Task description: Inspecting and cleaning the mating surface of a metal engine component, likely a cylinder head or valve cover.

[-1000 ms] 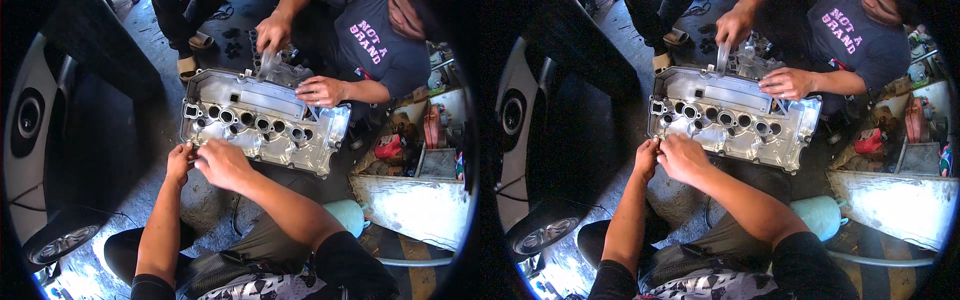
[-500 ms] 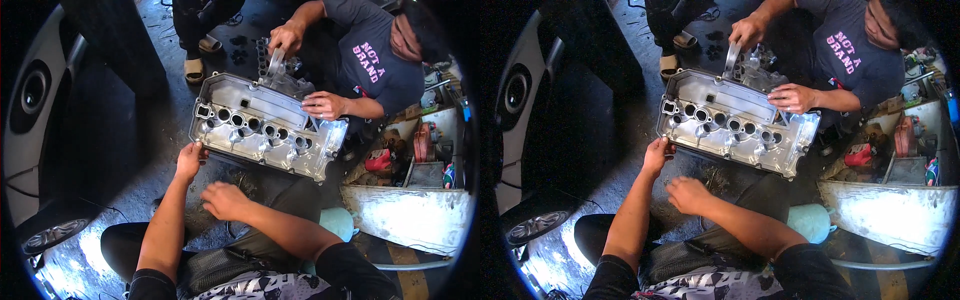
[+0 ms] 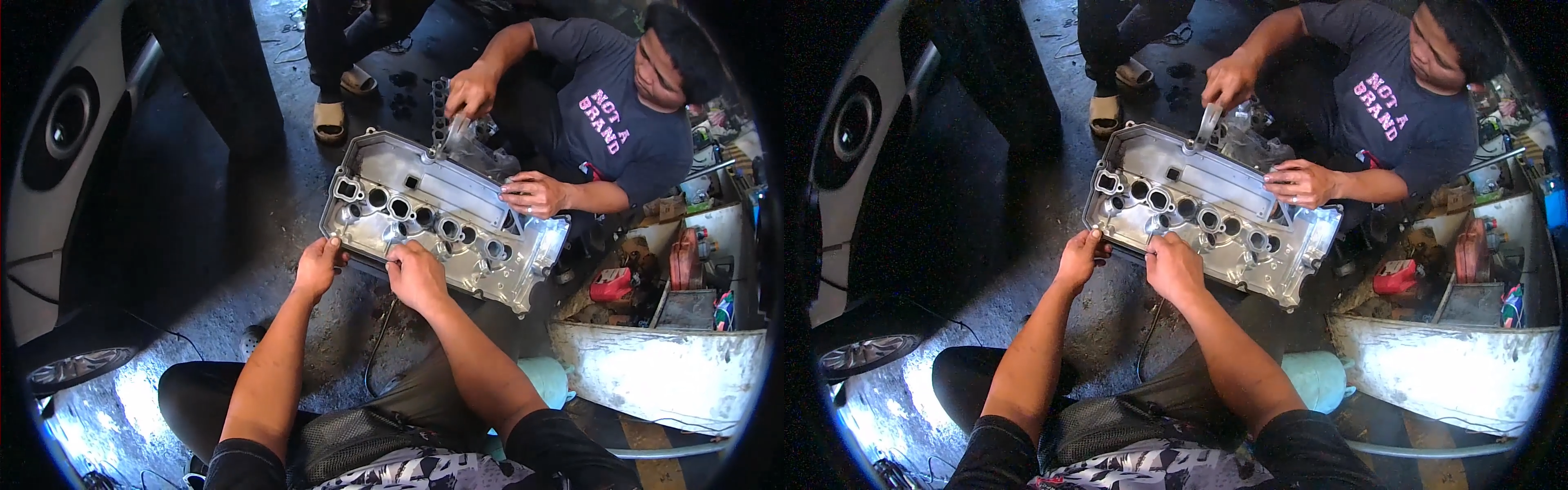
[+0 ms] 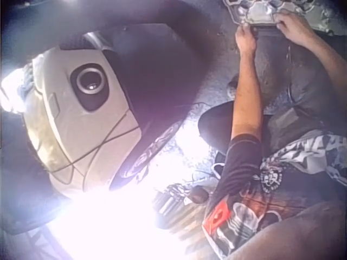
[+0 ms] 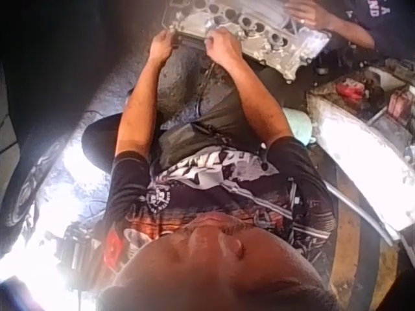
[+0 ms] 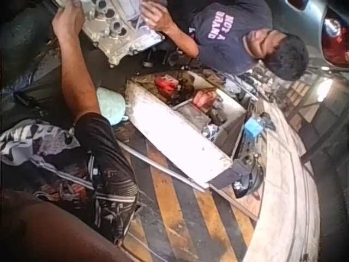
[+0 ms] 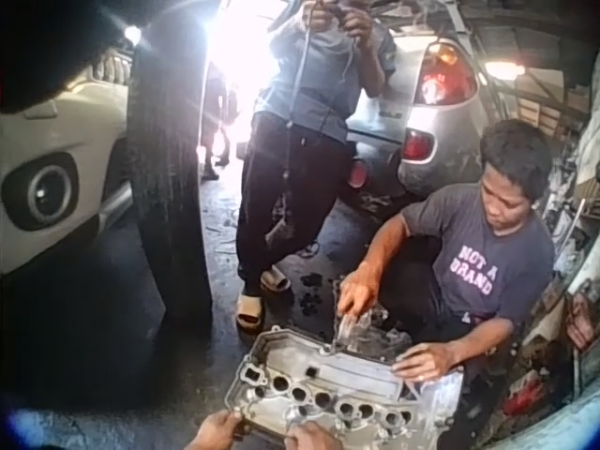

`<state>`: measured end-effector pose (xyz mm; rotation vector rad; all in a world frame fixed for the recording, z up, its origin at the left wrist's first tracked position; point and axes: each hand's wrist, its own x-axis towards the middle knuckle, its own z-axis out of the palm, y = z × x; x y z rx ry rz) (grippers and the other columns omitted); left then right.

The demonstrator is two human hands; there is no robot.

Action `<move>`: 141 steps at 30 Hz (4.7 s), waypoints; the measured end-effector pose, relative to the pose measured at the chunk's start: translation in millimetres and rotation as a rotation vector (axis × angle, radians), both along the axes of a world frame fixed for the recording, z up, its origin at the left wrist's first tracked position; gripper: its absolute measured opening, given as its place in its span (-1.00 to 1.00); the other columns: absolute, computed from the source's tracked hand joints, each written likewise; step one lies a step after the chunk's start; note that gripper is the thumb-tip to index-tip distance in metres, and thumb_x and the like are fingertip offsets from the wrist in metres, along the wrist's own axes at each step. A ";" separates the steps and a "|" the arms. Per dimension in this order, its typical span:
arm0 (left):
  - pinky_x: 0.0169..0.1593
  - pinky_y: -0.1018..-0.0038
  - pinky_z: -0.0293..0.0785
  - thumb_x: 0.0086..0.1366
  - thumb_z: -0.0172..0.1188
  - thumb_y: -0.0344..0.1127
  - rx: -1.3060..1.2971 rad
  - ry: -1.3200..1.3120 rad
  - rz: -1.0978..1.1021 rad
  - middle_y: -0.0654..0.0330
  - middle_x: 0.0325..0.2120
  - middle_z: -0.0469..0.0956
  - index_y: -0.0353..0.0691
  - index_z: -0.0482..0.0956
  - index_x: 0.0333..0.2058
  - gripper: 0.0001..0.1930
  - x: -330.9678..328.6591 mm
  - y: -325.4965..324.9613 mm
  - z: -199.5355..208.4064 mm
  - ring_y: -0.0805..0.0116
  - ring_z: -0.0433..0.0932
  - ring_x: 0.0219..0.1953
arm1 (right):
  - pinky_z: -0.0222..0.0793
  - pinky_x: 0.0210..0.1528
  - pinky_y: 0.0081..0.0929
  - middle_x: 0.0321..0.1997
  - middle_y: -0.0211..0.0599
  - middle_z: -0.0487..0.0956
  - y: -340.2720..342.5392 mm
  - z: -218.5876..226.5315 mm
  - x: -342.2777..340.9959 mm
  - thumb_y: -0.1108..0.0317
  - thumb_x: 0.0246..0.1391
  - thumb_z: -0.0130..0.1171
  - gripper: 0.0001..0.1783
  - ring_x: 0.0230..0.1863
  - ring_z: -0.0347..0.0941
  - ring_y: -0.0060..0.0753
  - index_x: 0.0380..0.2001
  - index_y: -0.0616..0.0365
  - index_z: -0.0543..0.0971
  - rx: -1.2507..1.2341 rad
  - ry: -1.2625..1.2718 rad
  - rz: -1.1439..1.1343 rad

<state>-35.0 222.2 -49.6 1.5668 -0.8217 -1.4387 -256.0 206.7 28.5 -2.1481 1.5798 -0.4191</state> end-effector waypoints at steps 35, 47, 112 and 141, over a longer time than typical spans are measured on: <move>-0.24 0.46 0.49 0.56 0.02 -0.02 -0.028 -0.073 0.003 0.29 -0.42 0.64 -0.25 0.59 -0.19 -0.61 -3.1 2.7 4.6 0.47 0.56 -0.36 | 0.53 -0.14 -0.05 -0.24 -0.19 0.64 -3.5 -2.4 1.7 0.31 0.12 0.29 -0.93 -0.20 0.63 0.03 -0.37 0.04 0.64 0.031 0.013 -0.037; -0.23 0.45 0.48 0.57 0.01 -0.01 -0.049 -0.048 -0.009 0.28 -0.42 0.63 -0.26 0.59 -0.19 -0.60 -2.4 3.2 3.0 0.47 0.55 -0.37 | 0.52 -0.12 0.05 -0.20 -0.11 0.62 -3.9 0.0 2.9 0.32 0.11 0.26 -0.92 -0.14 0.62 0.13 -0.33 0.05 0.63 0.062 0.009 -0.034; -0.21 0.39 0.51 0.56 -0.01 -0.06 -0.096 -0.112 0.008 0.19 -0.47 0.63 -0.32 0.56 -0.27 -0.60 -6.0 3.8 -0.2 0.38 0.58 -0.42 | 0.51 -0.16 -0.08 -0.26 -0.14 0.65 -5.7 -4.9 2.1 0.33 0.08 0.28 -0.90 -0.24 0.62 0.04 -0.37 0.10 0.64 -0.002 0.048 -0.027; -0.21 0.46 0.48 0.59 -0.04 0.00 -0.082 -0.071 -0.044 0.27 -0.39 0.61 -0.24 0.54 -0.17 -0.61 -0.8 2.8 -1.1 0.47 0.53 -0.34 | 0.52 -0.14 -0.11 -0.25 -0.14 0.65 -5.2 -2.1 4.1 0.31 0.09 0.29 -0.87 -0.22 0.63 0.04 -0.34 0.11 0.65 0.020 0.045 -0.035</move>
